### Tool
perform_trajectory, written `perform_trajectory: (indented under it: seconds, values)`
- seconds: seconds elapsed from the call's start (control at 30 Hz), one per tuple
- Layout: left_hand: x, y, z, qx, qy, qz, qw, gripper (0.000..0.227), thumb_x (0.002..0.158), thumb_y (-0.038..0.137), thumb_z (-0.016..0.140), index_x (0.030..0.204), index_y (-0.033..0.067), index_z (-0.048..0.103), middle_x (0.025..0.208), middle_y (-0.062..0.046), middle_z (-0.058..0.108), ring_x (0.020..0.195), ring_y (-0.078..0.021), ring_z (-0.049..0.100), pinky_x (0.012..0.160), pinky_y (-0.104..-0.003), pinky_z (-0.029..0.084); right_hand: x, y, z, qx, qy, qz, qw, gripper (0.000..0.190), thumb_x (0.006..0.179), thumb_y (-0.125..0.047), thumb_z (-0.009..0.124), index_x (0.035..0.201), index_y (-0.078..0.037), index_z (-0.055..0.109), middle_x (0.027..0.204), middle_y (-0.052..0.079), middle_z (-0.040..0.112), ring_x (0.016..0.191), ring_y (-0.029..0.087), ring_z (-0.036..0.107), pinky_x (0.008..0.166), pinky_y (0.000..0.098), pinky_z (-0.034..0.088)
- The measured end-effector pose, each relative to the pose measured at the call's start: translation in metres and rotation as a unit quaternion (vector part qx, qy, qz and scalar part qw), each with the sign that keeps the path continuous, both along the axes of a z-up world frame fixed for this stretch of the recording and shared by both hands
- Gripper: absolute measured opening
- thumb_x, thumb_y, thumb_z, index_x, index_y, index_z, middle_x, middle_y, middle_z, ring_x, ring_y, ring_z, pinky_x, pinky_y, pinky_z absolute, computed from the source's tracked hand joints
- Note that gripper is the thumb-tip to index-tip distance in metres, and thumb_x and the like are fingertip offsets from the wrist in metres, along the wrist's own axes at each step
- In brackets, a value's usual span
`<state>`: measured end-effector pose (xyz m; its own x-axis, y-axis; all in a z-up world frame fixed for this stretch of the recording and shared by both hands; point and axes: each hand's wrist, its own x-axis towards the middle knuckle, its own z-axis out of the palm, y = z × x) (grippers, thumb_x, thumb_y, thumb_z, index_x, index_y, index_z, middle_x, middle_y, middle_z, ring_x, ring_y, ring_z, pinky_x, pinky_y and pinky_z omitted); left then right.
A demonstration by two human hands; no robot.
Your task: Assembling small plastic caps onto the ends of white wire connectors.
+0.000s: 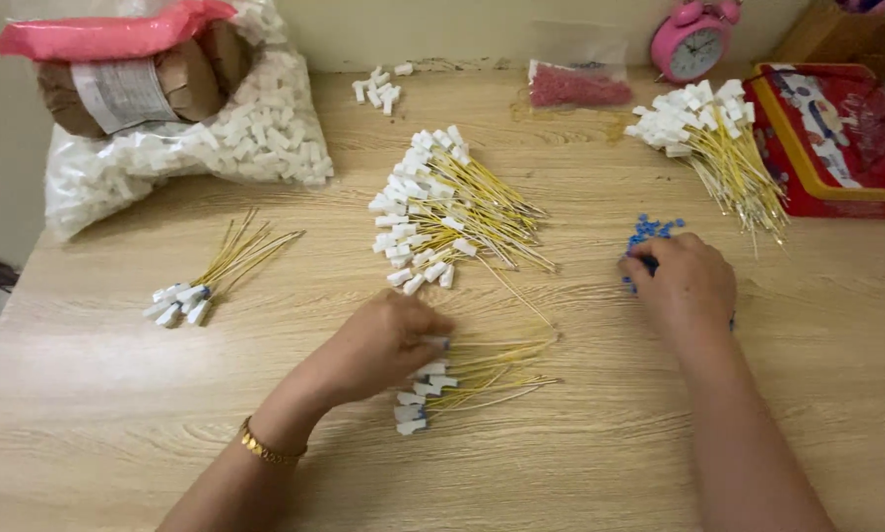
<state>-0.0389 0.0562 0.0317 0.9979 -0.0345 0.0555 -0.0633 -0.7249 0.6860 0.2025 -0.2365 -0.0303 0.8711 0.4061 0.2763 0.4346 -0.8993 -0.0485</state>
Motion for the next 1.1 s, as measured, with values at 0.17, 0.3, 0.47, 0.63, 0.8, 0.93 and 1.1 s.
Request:
perform_trajectory:
  seconds: [0.17, 0.3, 0.47, 0.63, 0.8, 0.93, 1.1]
  values:
    - [0.042, 0.017, -0.014, 0.093, -0.085, 0.088, 0.988, 0.025, 0.088, 0.019, 0.071, 0.112, 0.0159, 0.078, 0.095, -0.012, 0.076, 0.092, -0.0368, 0.072, 0.08, -0.049, 0.058, 0.021, 0.001, -0.026, -0.016, -0.026, 0.017, 0.999, 0.019, 0.093, -0.047, 0.073, 0.103, -0.031, 0.079, 0.094, 0.004, 0.07, 0.093, 0.033, 0.073, 0.082, 0.0465, 0.059]
    - [0.096, 0.02, -0.054, 0.242, -0.179, 0.134, 0.944, 0.026, 0.081, 0.036, 0.078, 0.106, 0.0337, 0.077, 0.097, 0.001, 0.072, 0.094, -0.0263, 0.07, 0.079, -0.044, 0.057, 0.032, 0.001, -0.043, -0.018, -0.099, 0.033, 0.994, 0.022, 0.093, -0.048, 0.072, 0.097, -0.028, 0.078, 0.093, 0.003, 0.067, 0.09, 0.03, 0.072, 0.076, 0.0448, 0.058]
    - [0.116, 0.013, -0.07, 0.353, -0.212, 0.131, 0.902, 0.014, 0.077, 0.035, 0.076, 0.09, 0.0309, 0.077, 0.089, 0.003, 0.069, 0.092, -0.023, 0.067, 0.083, -0.041, 0.052, 0.022, 0.006, -0.031, 0.032, -0.144, 0.033, 0.988, 0.014, 0.097, -0.038, 0.069, 0.096, -0.025, 0.075, 0.089, 0.004, 0.068, 0.088, 0.03, 0.072, 0.077, 0.0447, 0.057]
    - [0.115, 0.018, -0.078, 0.351, -0.233, 0.133, 0.897, 0.015, 0.073, 0.035, 0.08, 0.085, 0.0291, 0.074, 0.085, 0.003, 0.069, 0.089, -0.0216, 0.067, 0.082, -0.04, 0.051, -0.009, 0.015, 0.008, 0.242, 0.015, 0.045, 0.969, 0.013, 0.104, -0.024, 0.068, 0.105, -0.011, 0.072, 0.088, 0.013, 0.071, 0.09, 0.038, 0.072, 0.075, 0.052, 0.055]
    - [0.067, 0.002, -0.013, -0.062, -0.044, 0.182, 0.98, 0.035, 0.08, 0.027, 0.082, 0.114, 0.0251, 0.077, 0.098, -0.006, 0.075, 0.096, -0.0263, 0.075, 0.08, -0.039, 0.06, -0.024, 0.024, 0.026, 0.523, 0.268, 0.088, 0.804, 0.016, 0.099, -0.009, 0.072, 0.114, -0.006, 0.067, 0.088, 0.006, 0.07, 0.079, 0.012, 0.068, 0.069, 0.0208, 0.054]
    - [0.043, -0.011, 0.001, -0.341, -0.016, 0.207, 0.917, 0.042, 0.079, 0.013, 0.085, 0.12, 0.0068, 0.077, 0.099, -0.004, 0.074, 0.091, -0.0129, 0.066, 0.084, -0.028, 0.059, -0.052, 0.046, 0.041, 0.588, 0.365, 0.112, 0.713, 0.018, 0.098, -0.006, 0.071, 0.115, -0.003, 0.069, 0.091, 0.007, 0.07, 0.082, 0.014, 0.07, 0.072, 0.0236, 0.057]
    - [0.044, -0.022, -0.027, -0.503, -0.013, 0.219, 0.836, 0.039, 0.078, 0.006, 0.086, 0.116, 0.0013, 0.076, 0.091, -0.009, 0.075, 0.082, -0.015, 0.073, 0.072, -0.024, 0.061, -0.069, 0.072, 0.033, 0.634, 0.53, 0.121, 0.55, 0.018, 0.092, 0.002, 0.069, 0.11, -0.001, 0.069, 0.102, 0.014, 0.076, 0.091, 0.021, 0.075, 0.082, 0.0291, 0.062]
